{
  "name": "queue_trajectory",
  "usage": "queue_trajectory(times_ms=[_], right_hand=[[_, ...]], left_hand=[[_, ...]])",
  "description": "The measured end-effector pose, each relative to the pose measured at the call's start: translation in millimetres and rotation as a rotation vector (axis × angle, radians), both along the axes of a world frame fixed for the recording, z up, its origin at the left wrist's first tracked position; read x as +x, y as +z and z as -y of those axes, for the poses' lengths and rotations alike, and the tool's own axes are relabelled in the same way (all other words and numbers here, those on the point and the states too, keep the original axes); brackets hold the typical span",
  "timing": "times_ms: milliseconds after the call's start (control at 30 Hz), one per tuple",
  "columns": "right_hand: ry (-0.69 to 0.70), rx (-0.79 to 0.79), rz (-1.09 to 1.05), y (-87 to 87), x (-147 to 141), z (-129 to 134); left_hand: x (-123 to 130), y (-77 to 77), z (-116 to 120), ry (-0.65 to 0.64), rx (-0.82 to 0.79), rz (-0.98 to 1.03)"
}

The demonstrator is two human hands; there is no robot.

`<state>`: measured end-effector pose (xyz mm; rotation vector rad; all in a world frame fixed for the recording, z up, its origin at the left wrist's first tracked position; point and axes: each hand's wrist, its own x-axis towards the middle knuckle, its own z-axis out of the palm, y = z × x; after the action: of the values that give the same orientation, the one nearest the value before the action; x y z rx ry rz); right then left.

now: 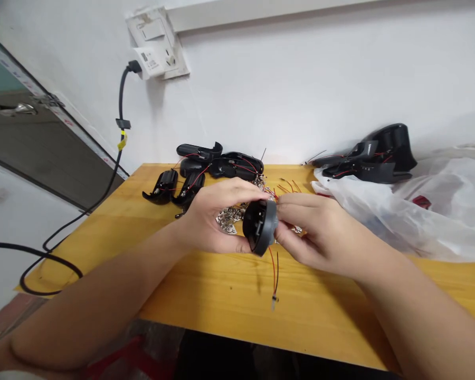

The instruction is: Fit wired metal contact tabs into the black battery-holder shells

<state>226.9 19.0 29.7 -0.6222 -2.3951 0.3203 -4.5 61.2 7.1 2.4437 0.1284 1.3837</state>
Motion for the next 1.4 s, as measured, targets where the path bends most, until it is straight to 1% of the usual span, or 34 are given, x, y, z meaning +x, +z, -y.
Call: queue_trajectory(times_ms=[233,400,467,533,600,633,700,767,833,867,967,1100,1200,1300,1367,1400], right_hand=[[0.000,-0.021,-0.075,-1.5,-5,3],[-0.008,-0.045,-0.065,1.6,-6,5],[-0.011,-0.106,-0.062,2.9,-5,5],[-0.024,-0.230,-0.044,3.8,-5,3],[-0.066,-0.353,-0.022,3.7,-5,1],[-0.102,-0.387,-0.017,3.1,-5,0],[-0.190,-0.383,-0.024,0.7,-5,-3],[-0.274,-0.330,-0.042,-2.6,-3,-4],[-0.329,-0.314,-0.052,-5.8,-1,-5],[-0.339,-0.337,-0.056,-7.2,0,-5],[-0.302,-0.493,-0.079,-9.6,3,-7],[-0.233,-0.637,-0.195,-10.5,2,-11],[-0.146,-0.766,-0.323,-9.6,-7,-8],[-0.072,-0.889,-0.408,-6.9,-20,1],[-0.061,-0.906,-0.441,-4.6,-24,5],[-0.074,-0.883,-0.447,-3.4,-23,5]], left_hand=[[-4,6.7,4,0.010,-0.051,-0.053],[-6,10.7,6,-0.001,-0.044,-0.091],[-5,8.1,5,-0.012,-0.031,-0.075],[-4,3.4,2,-0.004,-0.029,-0.071],[-3,-1.5,0,0.015,-0.035,-0.088],[-2,-3.4,-1,0.021,-0.036,-0.092],[-1,-5.1,-1,0.024,-0.032,-0.091],[0,-4.1,0,0.030,-0.032,-0.095],[1,-2.0,2,0.033,-0.058,-0.099],[1,-1.2,3,0.026,-0.082,-0.093],[0,-1.7,6,-0.020,-0.204,-0.053],[0,-3.9,10,-0.100,-0.504,-0.018],[1,-2.6,14,-0.185,-0.691,0.044],[1,-0.9,16,-0.284,-0.796,0.118],[0,-0.6,14,-0.329,-0.845,0.139],[-1,-0.5,12,-0.331,-0.865,0.158]])
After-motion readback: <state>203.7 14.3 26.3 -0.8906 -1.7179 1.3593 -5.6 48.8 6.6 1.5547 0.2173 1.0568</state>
